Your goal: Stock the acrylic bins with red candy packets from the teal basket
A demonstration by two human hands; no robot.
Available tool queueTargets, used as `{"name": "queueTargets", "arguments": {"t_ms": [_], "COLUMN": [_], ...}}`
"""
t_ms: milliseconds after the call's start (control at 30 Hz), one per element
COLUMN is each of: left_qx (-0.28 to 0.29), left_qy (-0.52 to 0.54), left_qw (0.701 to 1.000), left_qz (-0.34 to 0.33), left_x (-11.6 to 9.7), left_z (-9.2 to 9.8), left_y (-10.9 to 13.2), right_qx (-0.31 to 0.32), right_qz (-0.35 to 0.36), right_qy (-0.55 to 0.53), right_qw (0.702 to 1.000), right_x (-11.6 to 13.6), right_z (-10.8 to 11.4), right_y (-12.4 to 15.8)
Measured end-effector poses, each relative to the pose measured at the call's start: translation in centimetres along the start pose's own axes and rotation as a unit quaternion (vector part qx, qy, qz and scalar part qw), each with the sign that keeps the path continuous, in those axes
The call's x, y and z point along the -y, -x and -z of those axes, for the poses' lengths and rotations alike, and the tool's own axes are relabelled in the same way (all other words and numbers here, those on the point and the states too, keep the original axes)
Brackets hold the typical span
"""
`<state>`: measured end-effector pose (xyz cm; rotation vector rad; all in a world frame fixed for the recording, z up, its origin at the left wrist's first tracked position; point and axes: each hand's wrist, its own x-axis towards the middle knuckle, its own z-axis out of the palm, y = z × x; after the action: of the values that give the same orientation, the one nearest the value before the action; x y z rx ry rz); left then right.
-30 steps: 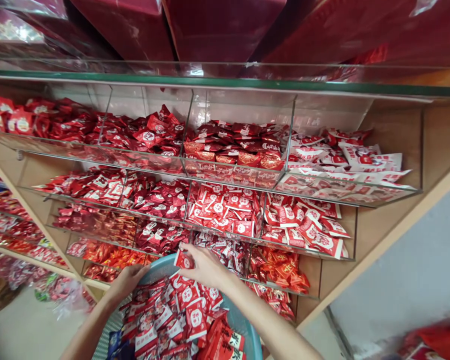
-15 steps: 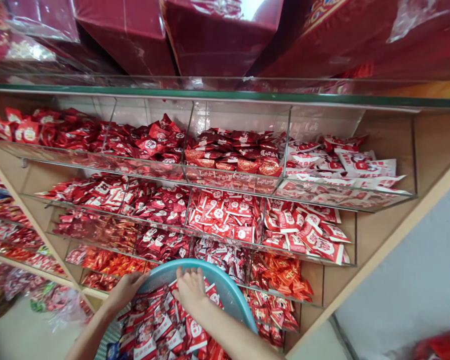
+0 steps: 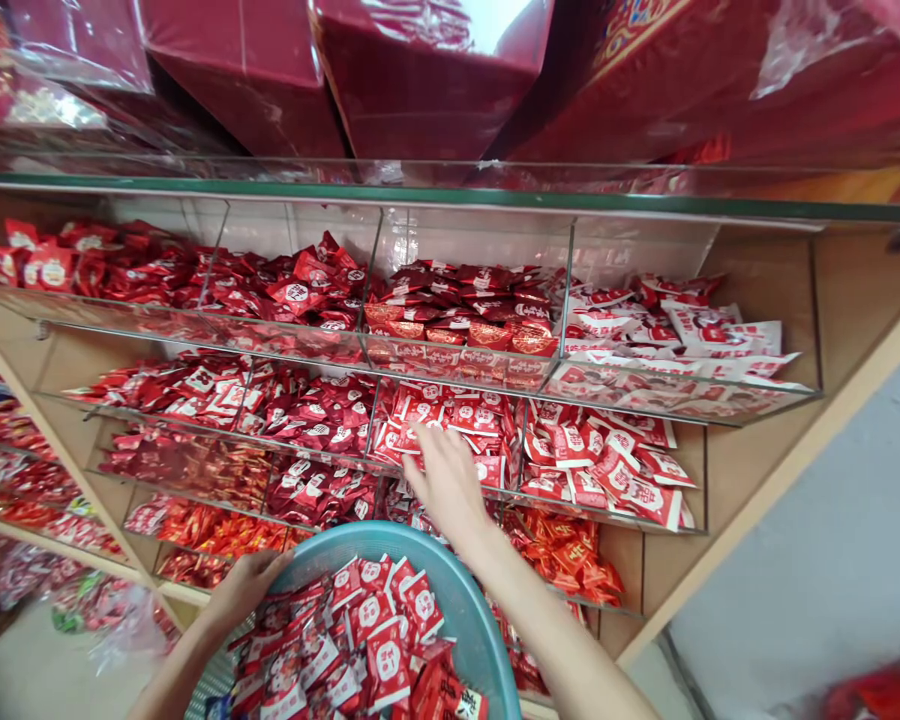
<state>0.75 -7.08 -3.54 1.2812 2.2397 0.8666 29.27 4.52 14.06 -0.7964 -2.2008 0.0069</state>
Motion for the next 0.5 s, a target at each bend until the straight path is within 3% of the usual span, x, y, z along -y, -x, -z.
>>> {"name": "queueTargets", "arguments": {"t_ms": [200,333,500], "left_qx": [0.000,-0.003,-0.012], "left_qy": [-0.006,0.001,0.001], "left_qw": [1.000,1.000,1.000], "left_qz": [-0.001,-0.001,-0.007], "left_x": [0.3,0.5,0.6], "left_z": [-0.1,-0.2,-0.3], "left_y": [0.0,-0.2,-0.2], "right_qx": [0.044,0.078,0.071], "right_qz": [-0.026,-0.038,-0.039], "right_qy": [0.086,0.080,0.078], "right_qw": [0.995,0.993,0.994], "right_x": [-4.2,-4.6,-4.6], "right_z": [0.5,0.0,-0.5], "right_y": [-2.5,-2.9,-3.1]}}
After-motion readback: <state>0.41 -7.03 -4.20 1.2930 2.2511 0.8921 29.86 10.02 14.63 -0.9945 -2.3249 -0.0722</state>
